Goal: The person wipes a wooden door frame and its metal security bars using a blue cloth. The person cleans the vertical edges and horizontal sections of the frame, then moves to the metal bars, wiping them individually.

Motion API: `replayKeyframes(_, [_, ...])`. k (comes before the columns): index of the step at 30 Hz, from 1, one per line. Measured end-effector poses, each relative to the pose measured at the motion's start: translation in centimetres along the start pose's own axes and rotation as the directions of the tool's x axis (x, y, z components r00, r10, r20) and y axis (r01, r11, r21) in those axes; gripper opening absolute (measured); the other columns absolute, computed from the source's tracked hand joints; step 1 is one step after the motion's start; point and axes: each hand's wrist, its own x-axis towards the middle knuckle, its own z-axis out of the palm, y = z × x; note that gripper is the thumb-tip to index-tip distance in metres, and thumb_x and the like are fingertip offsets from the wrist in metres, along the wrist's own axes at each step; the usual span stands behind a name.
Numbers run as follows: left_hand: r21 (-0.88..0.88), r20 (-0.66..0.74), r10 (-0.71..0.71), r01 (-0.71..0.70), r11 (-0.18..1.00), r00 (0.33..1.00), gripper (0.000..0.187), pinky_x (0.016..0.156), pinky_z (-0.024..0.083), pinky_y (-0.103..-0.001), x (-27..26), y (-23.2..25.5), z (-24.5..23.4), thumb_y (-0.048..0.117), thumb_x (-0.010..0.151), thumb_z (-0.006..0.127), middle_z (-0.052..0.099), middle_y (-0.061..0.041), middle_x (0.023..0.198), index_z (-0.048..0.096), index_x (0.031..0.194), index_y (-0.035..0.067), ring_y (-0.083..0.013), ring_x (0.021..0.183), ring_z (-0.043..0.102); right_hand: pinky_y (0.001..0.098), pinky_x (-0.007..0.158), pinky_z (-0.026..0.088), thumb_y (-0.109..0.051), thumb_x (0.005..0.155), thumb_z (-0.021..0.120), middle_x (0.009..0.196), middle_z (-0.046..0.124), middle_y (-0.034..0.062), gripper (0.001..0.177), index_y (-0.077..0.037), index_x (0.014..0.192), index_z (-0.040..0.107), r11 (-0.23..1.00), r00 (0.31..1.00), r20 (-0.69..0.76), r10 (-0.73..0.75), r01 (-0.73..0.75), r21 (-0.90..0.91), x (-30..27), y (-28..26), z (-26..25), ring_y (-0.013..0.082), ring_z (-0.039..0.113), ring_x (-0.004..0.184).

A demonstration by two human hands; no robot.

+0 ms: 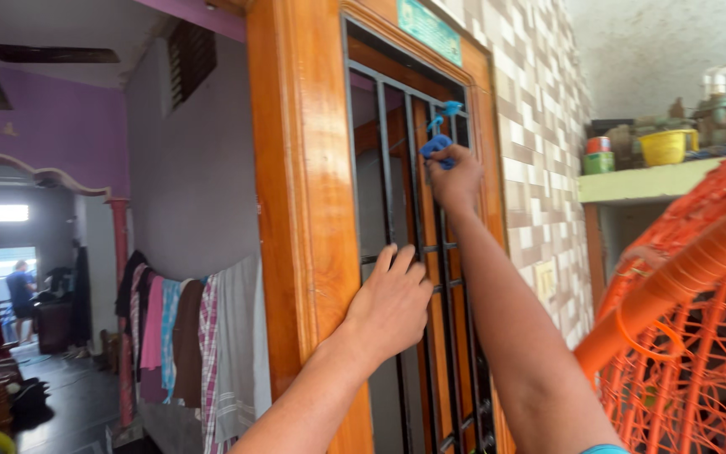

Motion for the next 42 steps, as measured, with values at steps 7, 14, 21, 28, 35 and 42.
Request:
replayKeyframes(7, [-0.045, 0.265, 0.108, -0.100, 0.994, 0.958, 0.019, 0.095, 0.039, -0.041, -1.0, 0.6, 0.8, 0.020, 0.085, 0.065, 0.072, -0.008, 0.096, 0.077, 0.091, 0.006, -0.0268, 0.106, 0.056, 0.0397, 0.085, 0.055, -0.006, 0.076, 0.084, 0.098, 0.075, 0.0179, 0.013, -0.003, 0.087, 0.077, 0.998, 0.998, -0.005, -0.060, 0.060, 0.004, -3.7, 0.4, -1.3, 0.0336, 0.073, 0.092])
replayKeyframes(14, [-0.027, 0.260, 0.089, -0.085, 0.996, 0.961, 0.020, 0.107, 0.033, -0.050, -1.5, 1.1, 1.0, 0.019, 0.085, 0.065, 0.071, -0.008, 0.098, 0.077, 0.096, 0.008, -0.0283, 0.112, 0.054, 0.0372, 0.081, 0.057, -0.001, 0.080, 0.077, 0.094, 0.075, 0.0142, 0.007, -0.002, 0.088, 0.077, 0.999, 0.999, -0.027, -0.030, 0.032, 0.040, -8.0, 0.5, -3.1, 0.0292, 0.076, 0.089])
replayKeyframes(21, [0.184, 0.635, 0.091, -0.265, 0.947, 0.767, 0.040, 0.113, 0.004, -0.076, -1.6, 2.5, 0.8, 0.031, 0.100, 0.050, 0.046, -0.019, 0.150, 0.071, 0.121, 0.004, -0.0393, 0.149, 0.021, 0.0381, 0.085, 0.055, 0.000, 0.082, 0.076, 0.101, 0.075, 0.0129, 0.008, 0.000, 0.090, 0.074, 0.999, 0.997, -0.067, -0.034, 0.035, 0.016, -12.8, 1.3, -5.2, 0.0322, 0.073, 0.094])
replayKeyframes(28, [0.186, 0.725, 0.071, -0.294, 0.937, 0.686, 0.048, 0.110, -0.009, -0.081, -2.5, 3.3, 2.0, 0.034, 0.104, 0.042, 0.023, -0.018, 0.166, 0.061, 0.139, 0.006, -0.0444, 0.156, -0.001, 0.0347, 0.084, 0.055, -0.003, 0.088, 0.075, 0.107, 0.077, 0.0110, 0.011, -0.001, 0.099, 0.075, 0.989, 0.989, -0.036, 0.142, -0.140, 0.039, -18.3, 1.7, -7.7, 0.0261, 0.074, 0.096])
replayKeyframes(35, [0.088, 0.810, 0.096, -0.281, 0.956, 0.579, 0.061, 0.107, -0.014, -0.082, -4.1, 5.9, 3.7, 0.039, 0.098, 0.049, 0.014, -0.017, 0.169, 0.046, 0.152, 0.010, -0.0409, 0.156, -0.008, 0.0323, 0.076, 0.055, -0.004, 0.089, 0.075, 0.110, 0.078, 0.0090, 0.015, -0.001, 0.103, 0.076, 0.948, 0.949, 0.011, 0.316, -0.316, -0.021, -25.0, 3.0, -10.9, 0.0193, 0.074, 0.089])
replayKeyframes(42, [0.015, 0.767, 0.125, -0.213, 0.977, 0.629, 0.067, 0.110, -0.008, -0.078, -5.2, 6.4, 6.5, 0.048, 0.089, 0.061, 0.024, -0.015, 0.167, 0.055, 0.146, 0.011, -0.0368, 0.157, 0.001, 0.0299, 0.093, 0.055, 0.002, 0.087, 0.075, 0.114, 0.077, 0.0103, 0.014, 0.003, 0.100, 0.075, 0.934, 0.934, 0.034, 0.356, -0.354, -0.047, -33.8, 7.9, -14.0, 0.0165, 0.072, 0.103])
